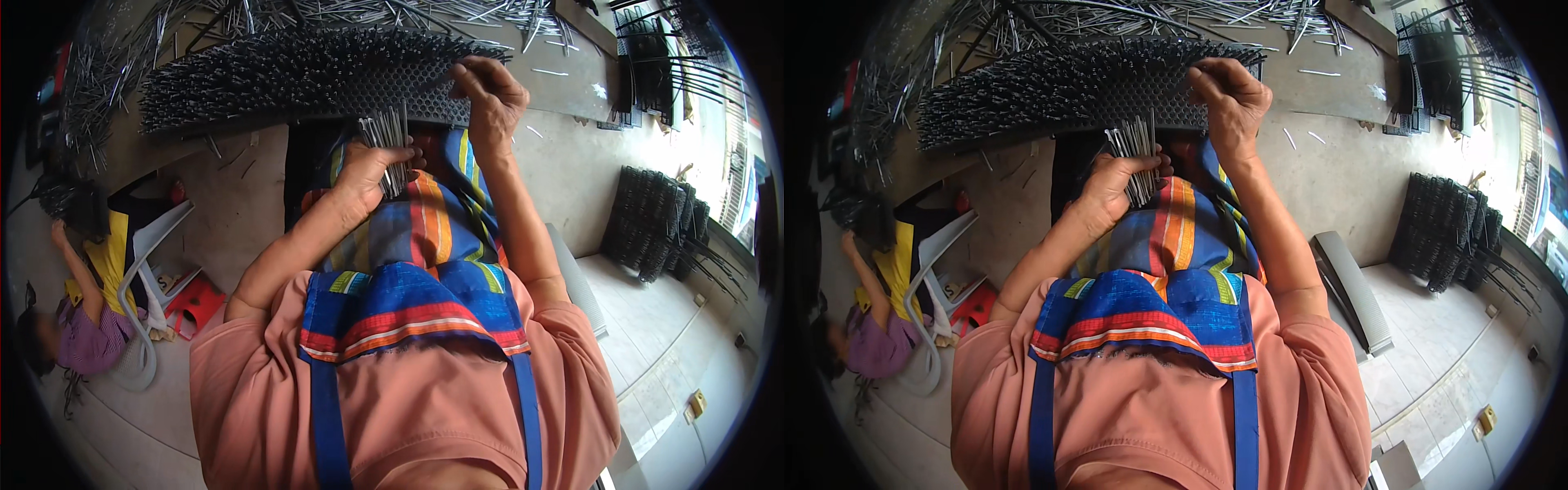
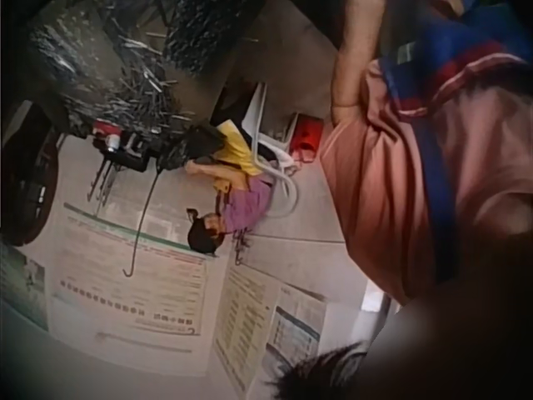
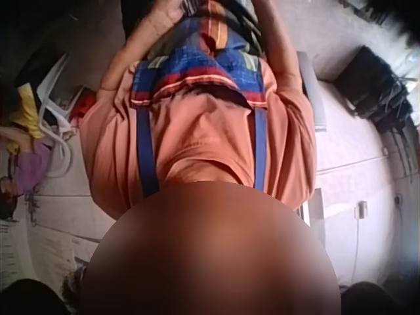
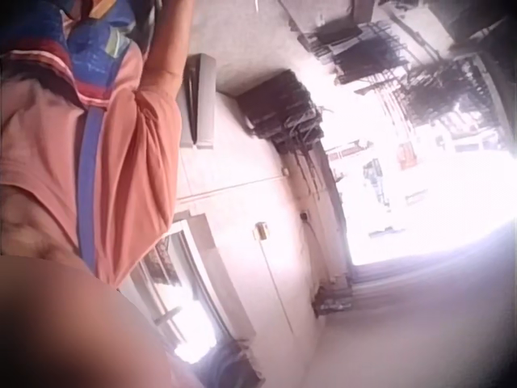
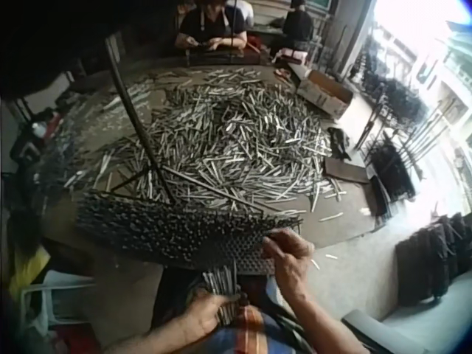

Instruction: Manually inserting and weaving metal wires into a mesh frame to assemble a product.

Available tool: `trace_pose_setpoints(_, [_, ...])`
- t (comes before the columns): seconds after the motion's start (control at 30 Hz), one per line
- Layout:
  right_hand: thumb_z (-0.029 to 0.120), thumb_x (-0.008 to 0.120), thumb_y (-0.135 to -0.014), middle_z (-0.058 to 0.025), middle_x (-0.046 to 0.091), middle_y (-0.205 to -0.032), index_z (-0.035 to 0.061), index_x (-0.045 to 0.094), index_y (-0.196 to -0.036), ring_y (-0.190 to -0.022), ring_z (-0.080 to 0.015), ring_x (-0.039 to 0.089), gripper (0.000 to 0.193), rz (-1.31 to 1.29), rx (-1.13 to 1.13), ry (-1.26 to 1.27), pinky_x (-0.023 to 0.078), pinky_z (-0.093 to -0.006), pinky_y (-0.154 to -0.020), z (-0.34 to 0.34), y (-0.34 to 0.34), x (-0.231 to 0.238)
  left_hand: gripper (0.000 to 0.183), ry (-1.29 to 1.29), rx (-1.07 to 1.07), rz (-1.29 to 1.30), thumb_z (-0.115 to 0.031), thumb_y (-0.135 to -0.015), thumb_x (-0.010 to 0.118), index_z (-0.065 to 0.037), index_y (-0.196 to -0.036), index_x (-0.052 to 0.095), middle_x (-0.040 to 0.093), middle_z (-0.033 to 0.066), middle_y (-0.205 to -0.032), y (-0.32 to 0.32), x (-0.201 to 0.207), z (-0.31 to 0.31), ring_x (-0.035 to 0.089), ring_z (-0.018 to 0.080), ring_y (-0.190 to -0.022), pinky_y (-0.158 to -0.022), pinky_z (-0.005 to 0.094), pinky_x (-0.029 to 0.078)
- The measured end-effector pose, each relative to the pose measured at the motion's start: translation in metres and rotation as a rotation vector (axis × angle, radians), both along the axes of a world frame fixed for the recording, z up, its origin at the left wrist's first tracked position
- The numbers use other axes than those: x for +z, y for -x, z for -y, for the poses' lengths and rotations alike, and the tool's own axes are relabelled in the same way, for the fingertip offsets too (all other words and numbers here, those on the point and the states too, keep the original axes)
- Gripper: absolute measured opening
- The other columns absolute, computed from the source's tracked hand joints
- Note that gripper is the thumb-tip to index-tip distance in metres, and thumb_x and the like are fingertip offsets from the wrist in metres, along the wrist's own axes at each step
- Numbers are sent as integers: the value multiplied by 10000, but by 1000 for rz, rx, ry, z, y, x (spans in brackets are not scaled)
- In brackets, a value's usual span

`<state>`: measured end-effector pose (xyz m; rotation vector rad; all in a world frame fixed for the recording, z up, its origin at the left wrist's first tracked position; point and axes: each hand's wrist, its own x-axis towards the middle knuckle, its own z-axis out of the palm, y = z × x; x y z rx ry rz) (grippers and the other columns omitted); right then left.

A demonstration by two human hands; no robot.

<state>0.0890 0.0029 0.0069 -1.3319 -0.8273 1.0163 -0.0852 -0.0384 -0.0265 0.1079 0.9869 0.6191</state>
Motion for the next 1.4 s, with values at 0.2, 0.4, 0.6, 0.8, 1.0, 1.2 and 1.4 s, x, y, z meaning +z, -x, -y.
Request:
trace_pose_setpoints(0.2, [-107,666,-775,-40,656,-809,-30,687,-869,-678,-90,606,123,553,44,-395,490,-210,-587,-23,3,-20,192,-32,-1,-20,74,-803,624,28,-988,648,699,158,-872,-1,-3,1,705,268,-775,-701,367,592])
trace_pose_setpoints(0.4, [-100,692,-749,-61,661,-802,-28,686,-866,-705,-102,613,137,581,128,-427,493,-222,-635,-27,3,-16,192,-133,27,-46,82,-793,622,44,-980,648,705,171,-863,-2,13,0,708,264,-761,-702,354,591])
trace_pose_setpoints(0.6, [-86,705,-742,-74,658,-782,-28,690,-872,-711,-123,625,142,721,132,-449,497,-233,-644,-30,8,-8,189,-110,12,-70,83,-787,620,49,-970,654,706,172,-862,-1,5,1,708,267,-759,-701,352,591])
trace_pose_setpoints(0.8, [-54,731,-734,-66,659,-760,-9,709,-879,-674,-118,623,154,812,141,-361,493,-236,-624,-38,7,-7,195,-39,-7,-61,71,-788,623,49,-979,650,706,167,-865,1,9,-2,706,262,-747,-688,343,591])
trace_pose_setpoints(1.0, [-5,746,-744,-69,655,-743,30,727,-882,-642,-138,630,143,992,140,-253,484,-242,-596,-31,17,-9,225,-81,42,-41,78,-773,608,22,-985,656,704,150,-854,1,7,0,698,244,-694,-597,338,573])
trace_pose_setpoints(1.2, [35,751,-749,-73,633,-717,59,731,-886,-612,-163,623,141,982,104,-309,469,-261,-568,-30,17,-14,219,-32,84,5,81,-778,600,28,-985,650,706,159,-871,1,9,-1,699,252,-705,-642,351,582])
trace_pose_setpoints(1.4, [74,743,-765,-86,638,-725,58,724,-864,-611,-199,634,101,975,80,-282,480,-276,-573,-25,12,-15,198,-44,77,53,50,-800,627,11,-993,643,706,149,-880,5,9,-2,700,249,-772,-697,360,576])
